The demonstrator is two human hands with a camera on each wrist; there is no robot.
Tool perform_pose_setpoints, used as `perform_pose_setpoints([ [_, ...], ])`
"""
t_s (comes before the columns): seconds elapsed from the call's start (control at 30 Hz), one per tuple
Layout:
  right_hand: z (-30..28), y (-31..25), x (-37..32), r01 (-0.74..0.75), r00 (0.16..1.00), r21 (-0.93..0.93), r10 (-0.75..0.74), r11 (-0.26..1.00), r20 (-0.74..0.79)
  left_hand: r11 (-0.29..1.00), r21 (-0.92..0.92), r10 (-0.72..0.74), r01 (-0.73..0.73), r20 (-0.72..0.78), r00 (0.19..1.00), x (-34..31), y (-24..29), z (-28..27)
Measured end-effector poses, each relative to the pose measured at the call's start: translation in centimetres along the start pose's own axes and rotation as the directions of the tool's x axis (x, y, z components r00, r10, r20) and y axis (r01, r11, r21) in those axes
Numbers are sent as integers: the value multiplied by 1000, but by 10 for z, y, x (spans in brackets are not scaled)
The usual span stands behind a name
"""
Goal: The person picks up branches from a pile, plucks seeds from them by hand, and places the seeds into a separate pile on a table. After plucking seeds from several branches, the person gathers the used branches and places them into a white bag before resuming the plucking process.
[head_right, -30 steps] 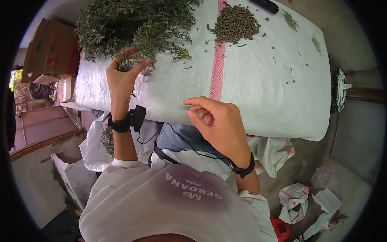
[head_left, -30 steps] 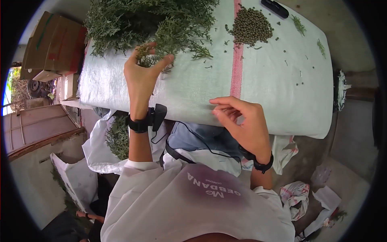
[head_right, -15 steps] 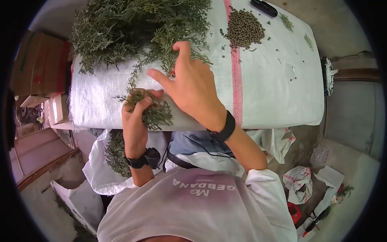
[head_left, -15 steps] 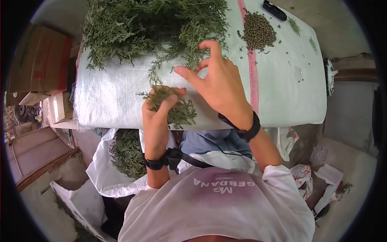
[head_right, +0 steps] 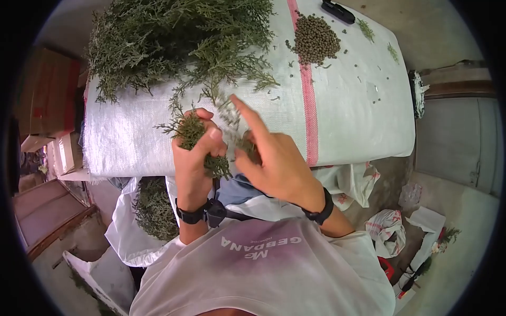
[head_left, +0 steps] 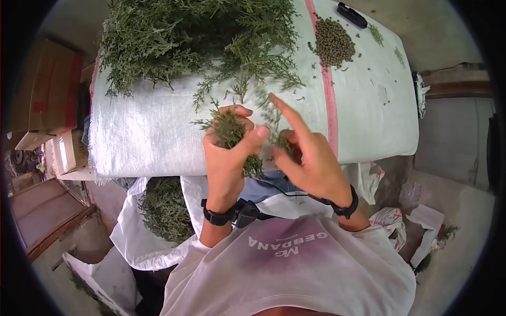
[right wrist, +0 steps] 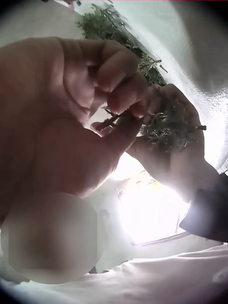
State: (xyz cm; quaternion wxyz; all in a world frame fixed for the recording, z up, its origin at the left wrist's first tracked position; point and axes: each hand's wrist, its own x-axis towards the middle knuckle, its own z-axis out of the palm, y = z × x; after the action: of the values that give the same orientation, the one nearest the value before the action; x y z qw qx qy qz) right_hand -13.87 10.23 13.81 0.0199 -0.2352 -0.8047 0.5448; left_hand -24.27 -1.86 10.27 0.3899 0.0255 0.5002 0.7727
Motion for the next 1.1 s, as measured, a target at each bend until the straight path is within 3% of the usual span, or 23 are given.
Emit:
perform_pose_setpoints([
  [0.1, 9, 5, -2, 326, 945, -306, -311, 894, 97, 995, 34, 94, -91, -89, 992, -2, -9, 9],
  [0.27, -2, 4, 4, 335, 936, -217, -298, 917, 188, 1000, 5, -14, 15, -104, 994, -4, -8, 2],
  [0.33, -16, -1, 12, 425, 898, -332, -345, 842, 274, 995, -88, -68, 55, -153, 986, -7, -2, 3],
  [0.4, -29, -3, 27, 485, 866, -367, -378, 794, 327, 993, -112, 5, -31, -222, 975, -8, -3, -2],
  [0.47, -37, -10, 59, 530, 837, -424, -532, 734, 124, 972, -160, 117, -172, -304, 946, -3, -6, -8],
  [0.5, -37, -13, 73, 537, 830, -424, -546, 729, 112, 972, -149, 133, -184, -295, 946, -2, -8, -9],
  [0.57, -31, -14, 98, 516, 716, -675, -698, 528, 2, 959, -240, 128, -151, -110, 986, -1, -12, -14],
  [0.6, -33, -7, 104, 528, 704, -667, -710, 525, -1, 952, -279, 125, -128, -28, 992, -5, -13, -12],
  [0.63, -31, -1, 111, 536, 665, -702, -747, 469, 9, 952, -266, 150, -155, -39, 988, -6, -13, -4],
  [0.73, -33, 1, 105, 528, 600, -763, -800, 373, 25, 960, -249, 83, -124, -167, 982, 1, -20, 26],
  [0.8, -47, 10, 70, 640, 597, -539, -796, 547, -99, 957, -247, 104, -152, -195, 975, 5, -28, 34],
  [0.83, -53, 16, 52, 640, 597, -545, -797, 541, -91, 957, -230, 126, -177, -218, 968, 7, -30, 37],
  [0.9, -64, 29, 24, 619, 612, -395, -732, 679, -300, 957, -215, 143, -197, -240, 960, 11, -35, 43],
  [0.93, -68, 34, 21, 612, 619, -399, -728, 683, -295, 974, -101, 173, -204, -253, 952, 11, -41, 51],
  [1.0, -74, 49, 5, 484, 773, -47, -452, 874, -445, 976, 124, 205, -177, -279, 938, 3, -61, 66],
  [1.03, -76, 55, -1, 401, 825, 141, -290, 905, -485, 980, 118, 187, -160, -281, 941, 1, -66, 69],
  [1.07, -79, 59, -3, 395, 824, 137, -284, 909, -491, 945, 280, 239, -169, -238, 942, 3, -68, 73],
  [1.1, -80, 63, -5, 382, 847, 298, -203, 875, -491, 882, 436, 282, -179, -183, 942, 4, -69, 75],
])
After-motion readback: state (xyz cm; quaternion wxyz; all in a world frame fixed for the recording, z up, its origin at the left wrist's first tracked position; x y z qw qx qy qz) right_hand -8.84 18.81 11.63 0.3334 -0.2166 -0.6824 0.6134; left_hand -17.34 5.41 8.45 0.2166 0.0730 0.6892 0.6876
